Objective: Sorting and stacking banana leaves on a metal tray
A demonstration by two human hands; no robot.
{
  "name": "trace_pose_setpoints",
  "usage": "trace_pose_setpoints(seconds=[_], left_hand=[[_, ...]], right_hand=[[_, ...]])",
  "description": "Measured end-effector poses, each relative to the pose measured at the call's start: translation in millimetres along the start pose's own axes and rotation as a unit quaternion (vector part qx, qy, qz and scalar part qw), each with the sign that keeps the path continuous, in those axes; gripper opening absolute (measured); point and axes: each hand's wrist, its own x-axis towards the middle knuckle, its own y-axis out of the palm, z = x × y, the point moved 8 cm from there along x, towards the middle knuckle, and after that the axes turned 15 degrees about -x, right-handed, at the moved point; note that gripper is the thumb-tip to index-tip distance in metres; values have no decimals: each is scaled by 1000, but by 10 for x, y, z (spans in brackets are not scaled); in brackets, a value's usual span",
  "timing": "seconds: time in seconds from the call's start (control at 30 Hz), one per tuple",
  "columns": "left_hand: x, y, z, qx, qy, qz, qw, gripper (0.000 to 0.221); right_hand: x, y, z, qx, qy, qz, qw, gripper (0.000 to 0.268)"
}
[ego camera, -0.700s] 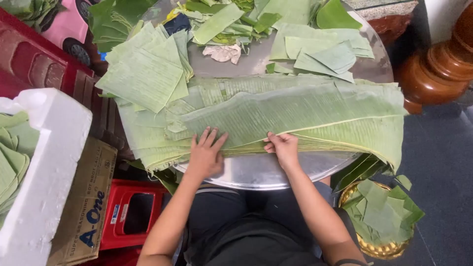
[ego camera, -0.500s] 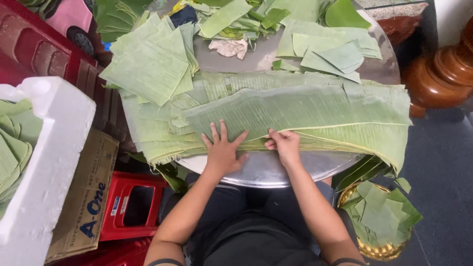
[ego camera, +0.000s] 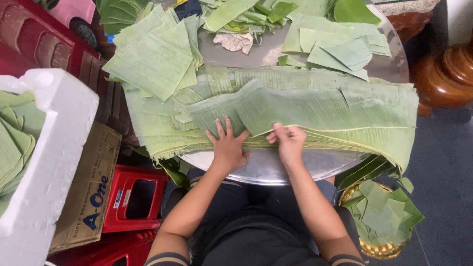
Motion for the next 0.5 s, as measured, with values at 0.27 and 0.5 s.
trace_pose_setpoints(seconds=[0.27,0.5], left_hand=[[-104,-364,85,-40,9,62,997,82],[-141,-439,749,-419,47,-317,850,52]], right_hand=[[-183,-669,1234,398,8,-107,911,15],[-338,196,-178,150,140,35,978,26]])
